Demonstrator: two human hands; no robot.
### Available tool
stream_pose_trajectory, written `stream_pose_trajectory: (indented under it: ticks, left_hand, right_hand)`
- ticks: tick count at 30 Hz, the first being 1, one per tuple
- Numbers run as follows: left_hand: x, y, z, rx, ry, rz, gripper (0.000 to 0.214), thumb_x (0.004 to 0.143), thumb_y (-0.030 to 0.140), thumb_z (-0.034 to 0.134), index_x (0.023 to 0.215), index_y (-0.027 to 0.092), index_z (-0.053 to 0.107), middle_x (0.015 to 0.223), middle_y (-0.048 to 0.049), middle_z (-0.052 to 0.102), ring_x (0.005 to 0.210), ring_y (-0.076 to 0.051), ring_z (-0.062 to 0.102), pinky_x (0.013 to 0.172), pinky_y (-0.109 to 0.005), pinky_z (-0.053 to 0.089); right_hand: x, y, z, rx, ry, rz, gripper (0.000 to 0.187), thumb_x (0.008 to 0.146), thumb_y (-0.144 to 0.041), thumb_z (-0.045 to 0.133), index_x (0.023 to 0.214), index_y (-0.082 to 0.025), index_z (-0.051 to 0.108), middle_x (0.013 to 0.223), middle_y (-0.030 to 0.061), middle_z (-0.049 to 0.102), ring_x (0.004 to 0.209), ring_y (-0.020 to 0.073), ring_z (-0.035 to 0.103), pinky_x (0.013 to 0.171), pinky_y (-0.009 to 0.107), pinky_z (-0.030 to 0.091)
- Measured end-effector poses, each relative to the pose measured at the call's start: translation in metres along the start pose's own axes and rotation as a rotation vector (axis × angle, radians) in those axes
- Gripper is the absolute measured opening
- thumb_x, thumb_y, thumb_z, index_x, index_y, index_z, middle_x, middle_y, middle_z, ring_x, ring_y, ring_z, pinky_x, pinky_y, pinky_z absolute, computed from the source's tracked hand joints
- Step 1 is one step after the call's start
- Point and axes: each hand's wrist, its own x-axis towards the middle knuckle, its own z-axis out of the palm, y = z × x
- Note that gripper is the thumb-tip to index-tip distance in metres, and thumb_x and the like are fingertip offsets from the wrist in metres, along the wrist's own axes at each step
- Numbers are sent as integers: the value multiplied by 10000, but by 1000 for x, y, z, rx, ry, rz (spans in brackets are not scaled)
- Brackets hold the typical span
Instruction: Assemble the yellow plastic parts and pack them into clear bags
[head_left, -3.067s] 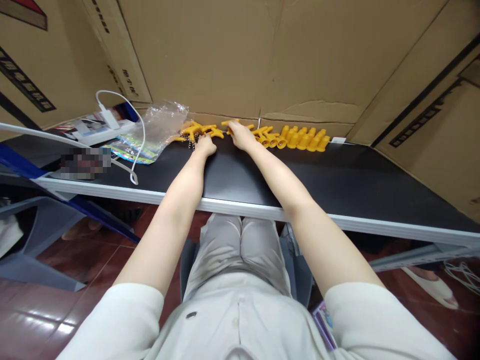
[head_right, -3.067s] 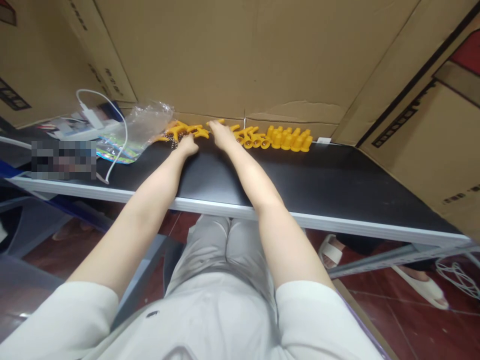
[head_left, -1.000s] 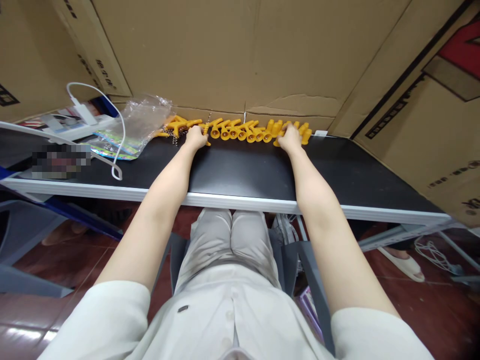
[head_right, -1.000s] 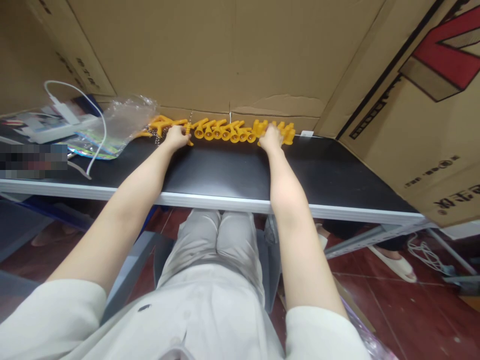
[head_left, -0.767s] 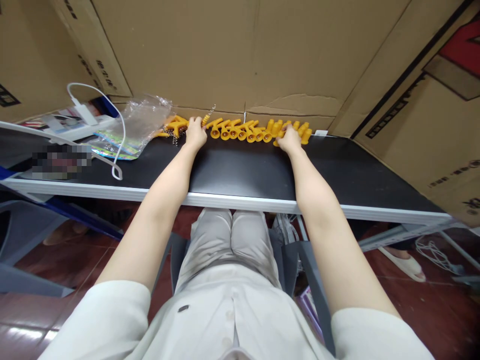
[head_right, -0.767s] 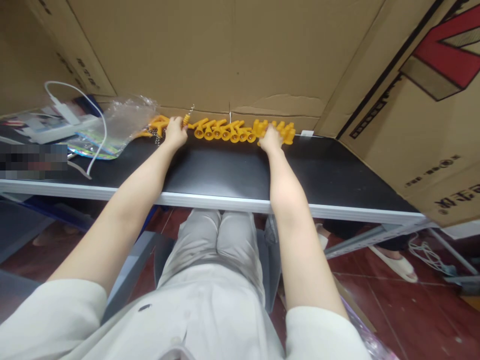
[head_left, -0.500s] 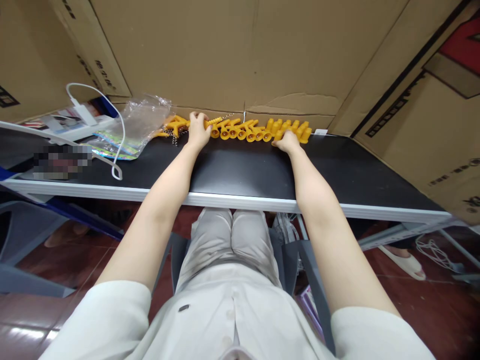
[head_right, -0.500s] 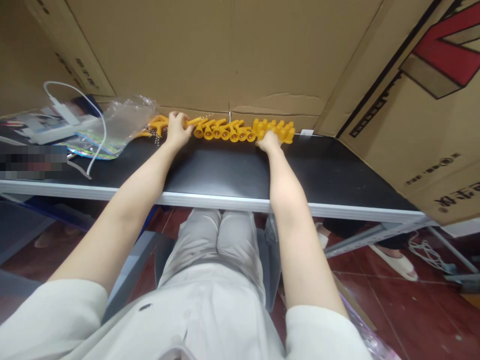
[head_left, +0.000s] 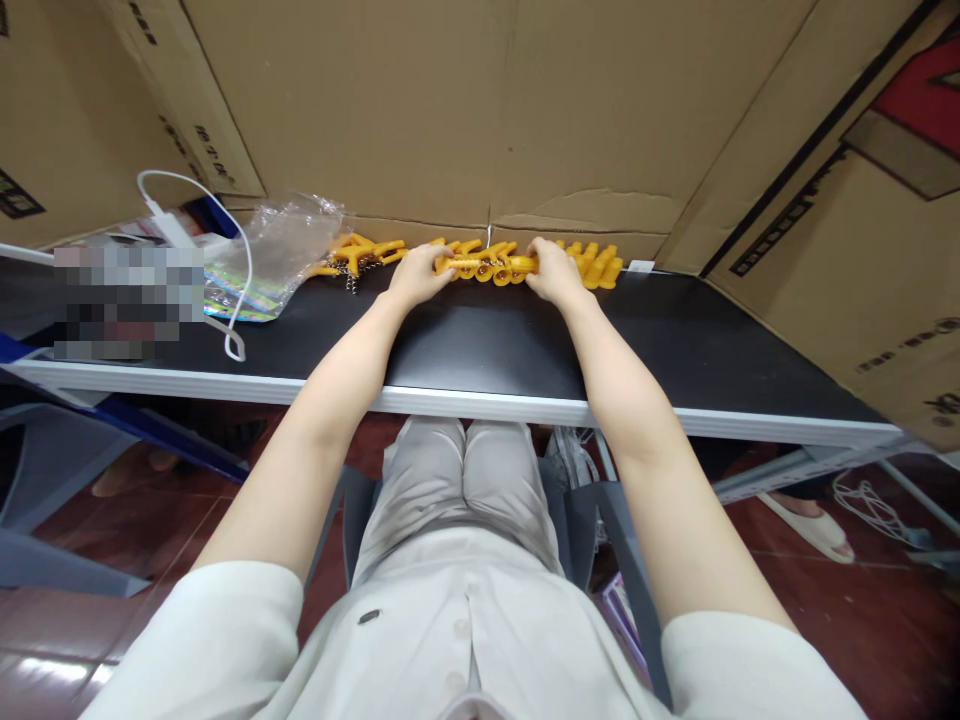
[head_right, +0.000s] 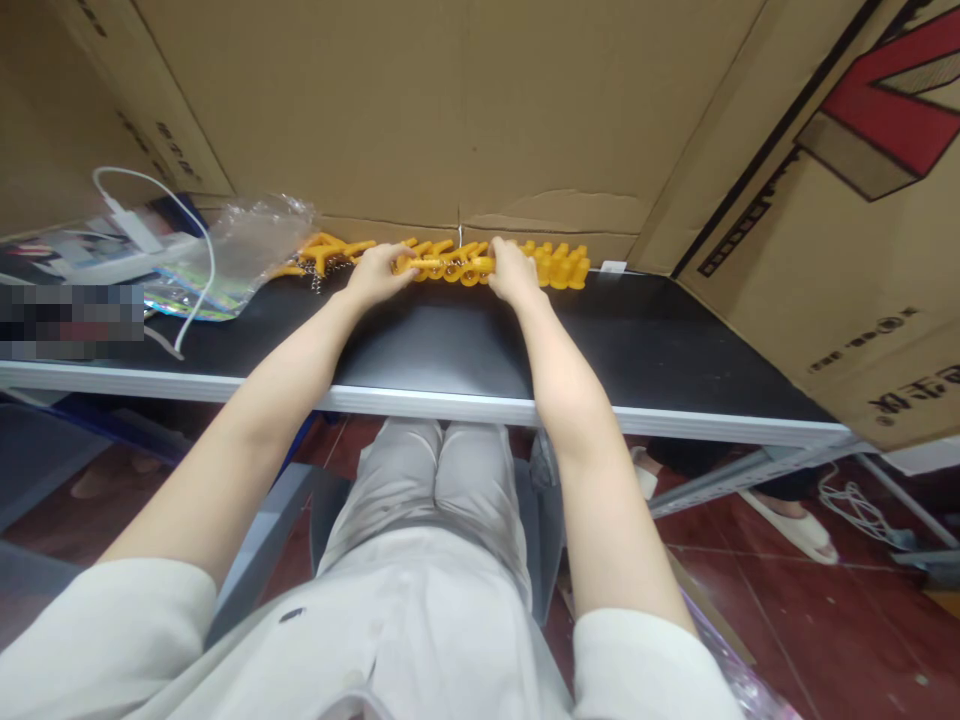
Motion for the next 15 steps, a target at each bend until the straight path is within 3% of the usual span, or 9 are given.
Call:
stream_pose_trajectory:
  ticks: [9, 15]
  left_hand:
    - [1, -2, 6, 15, 7, 13, 392, 944, 324, 659, 1299, 195, 765, 1242, -133, 770, 1207, -317, 706, 1090, -423, 533]
    - [-2, 3, 2, 21, 22, 4, 411, 975, 343, 630, 1351, 213, 735, 1252, -134, 741, 1194, -321, 702, 1080, -430, 529]
  right_hand:
    - [1, -6, 5, 84, 28, -150, 354, 924, -295, 696, 1268, -217, 689, 1244, 163, 705, 1194, 392, 672, 1116, 633, 536]
    - [5, -11, 11, 182, 25, -235, 385, 949, -370, 725, 1289, -190, 746, 1278, 180, 717, 1218, 376, 687, 1126, 583, 545]
